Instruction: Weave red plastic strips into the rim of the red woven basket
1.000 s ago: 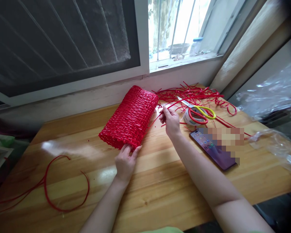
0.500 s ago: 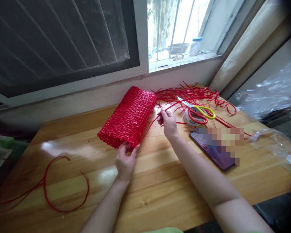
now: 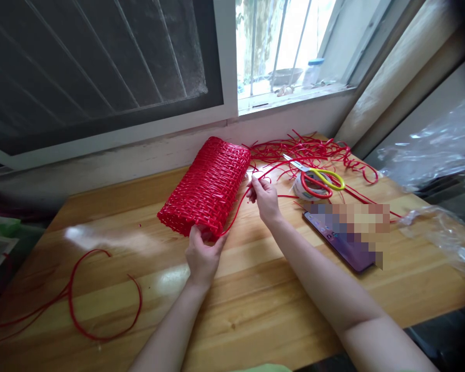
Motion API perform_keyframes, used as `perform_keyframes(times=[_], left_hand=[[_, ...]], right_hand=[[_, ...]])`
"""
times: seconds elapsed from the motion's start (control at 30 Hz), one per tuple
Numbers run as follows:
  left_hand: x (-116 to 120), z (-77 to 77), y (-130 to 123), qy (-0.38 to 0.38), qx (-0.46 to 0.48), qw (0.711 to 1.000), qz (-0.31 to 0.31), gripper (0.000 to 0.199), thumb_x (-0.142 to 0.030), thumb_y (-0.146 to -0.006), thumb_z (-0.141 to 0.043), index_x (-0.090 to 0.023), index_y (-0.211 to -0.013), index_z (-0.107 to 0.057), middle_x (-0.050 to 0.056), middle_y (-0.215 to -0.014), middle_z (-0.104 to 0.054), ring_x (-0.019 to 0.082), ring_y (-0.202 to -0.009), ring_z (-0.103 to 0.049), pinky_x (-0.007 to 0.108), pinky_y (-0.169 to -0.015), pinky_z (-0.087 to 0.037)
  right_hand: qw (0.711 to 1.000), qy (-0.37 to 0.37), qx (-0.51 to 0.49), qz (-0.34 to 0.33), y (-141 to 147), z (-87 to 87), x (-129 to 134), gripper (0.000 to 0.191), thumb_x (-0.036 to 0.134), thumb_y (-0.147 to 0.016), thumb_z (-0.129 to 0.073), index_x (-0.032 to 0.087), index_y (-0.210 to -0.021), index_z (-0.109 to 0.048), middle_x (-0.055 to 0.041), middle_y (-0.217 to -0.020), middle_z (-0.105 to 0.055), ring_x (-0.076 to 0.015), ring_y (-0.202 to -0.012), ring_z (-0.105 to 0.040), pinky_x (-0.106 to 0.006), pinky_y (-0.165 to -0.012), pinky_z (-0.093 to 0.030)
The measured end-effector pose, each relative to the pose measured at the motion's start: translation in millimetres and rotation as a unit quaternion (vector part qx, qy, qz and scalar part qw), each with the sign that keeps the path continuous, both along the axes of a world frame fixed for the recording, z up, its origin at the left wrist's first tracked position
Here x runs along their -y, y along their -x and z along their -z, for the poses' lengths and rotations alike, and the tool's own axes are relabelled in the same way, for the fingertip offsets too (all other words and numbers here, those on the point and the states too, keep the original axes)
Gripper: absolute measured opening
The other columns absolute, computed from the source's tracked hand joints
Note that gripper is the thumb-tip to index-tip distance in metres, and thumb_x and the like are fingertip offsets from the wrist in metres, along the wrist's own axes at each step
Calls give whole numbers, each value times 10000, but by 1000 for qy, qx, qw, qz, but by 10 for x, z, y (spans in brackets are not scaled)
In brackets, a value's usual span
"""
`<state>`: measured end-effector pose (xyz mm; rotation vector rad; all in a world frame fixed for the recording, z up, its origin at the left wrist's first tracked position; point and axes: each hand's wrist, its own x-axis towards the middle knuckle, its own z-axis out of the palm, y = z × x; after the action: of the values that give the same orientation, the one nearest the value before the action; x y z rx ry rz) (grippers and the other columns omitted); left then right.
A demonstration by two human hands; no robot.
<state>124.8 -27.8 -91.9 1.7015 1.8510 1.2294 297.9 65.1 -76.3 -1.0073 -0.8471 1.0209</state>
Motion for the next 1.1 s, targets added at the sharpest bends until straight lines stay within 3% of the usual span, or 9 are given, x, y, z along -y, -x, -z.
perform_keyframes(times=[0.23, 0.4, 0.57, 0.7, 0.93, 1.1], left_hand=[[-6, 34, -27, -13, 37, 999, -19, 303, -446, -731, -599, -166, -837, -551, 44, -754, -636, 159, -644, -610, 276, -624, -485], [41, 76, -66, -12, 33, 999, -18, 272, -394, -770, -566, -158, -903, -597, 74, -813, -678, 172, -708, -634, 280, -661, -493], [59, 110, -57, -52, -40, 998, -24, 281, -344, -791, -538, -148, -975, -620, 101, -851, -702, 196, -729, -655, 298, -678, -493], [47, 148, -35, -43, -66, 997, -24, 308, -330, -798, -525, -142, -1020, -627, 124, -911, -701, 221, -781, -660, 320, -701, -493], [13, 199, -38, 14, 70, 997, 19, 321, -335, -813, -514, -144, -1057, -596, 128, -1006, -673, 219, -909, -635, 355, -824, -480], [-45, 102, -61, 18, 202, 977, 62, 383, -357, -729, -632, -156, -1033, -517, 96, -988, -661, 188, -874, -641, 299, -772, -500]], right_hand=[[1000, 6, -7, 0, 6, -3, -5, 365, 512, -712, -591, 155, -649, -544, 27, -458, -521, -55, -376, -431, -169, -366, -317], [1000, 9, -5, 7, 10, -5, -5, 373, 522, -703, -593, 159, -642, -539, 32, -441, -510, -54, -366, -418, -171, -360, -311], [1000, 3, -3, 14, -2, -38, 2, 371, 518, -709, -588, 157, -633, -542, 30, -445, -513, -53, -366, -420, -171, -355, -314], [1000, -6, -9, 17, -19, -64, 0, 357, 500, -715, -590, 157, -625, -542, 31, -445, -513, -50, -355, -413, -170, -342, -306], [1000, -3, -22, -16, 6, 6, -18, 355, 501, -714, -597, 157, -639, -558, 30, -445, -521, -49, -360, -420, -163, -357, -302], [1000, -3, -22, -19, 27, 13, -8, 354, 496, -712, -604, 154, -630, -557, 28, -438, -518, -51, -359, -425, -162, -357, -303]])
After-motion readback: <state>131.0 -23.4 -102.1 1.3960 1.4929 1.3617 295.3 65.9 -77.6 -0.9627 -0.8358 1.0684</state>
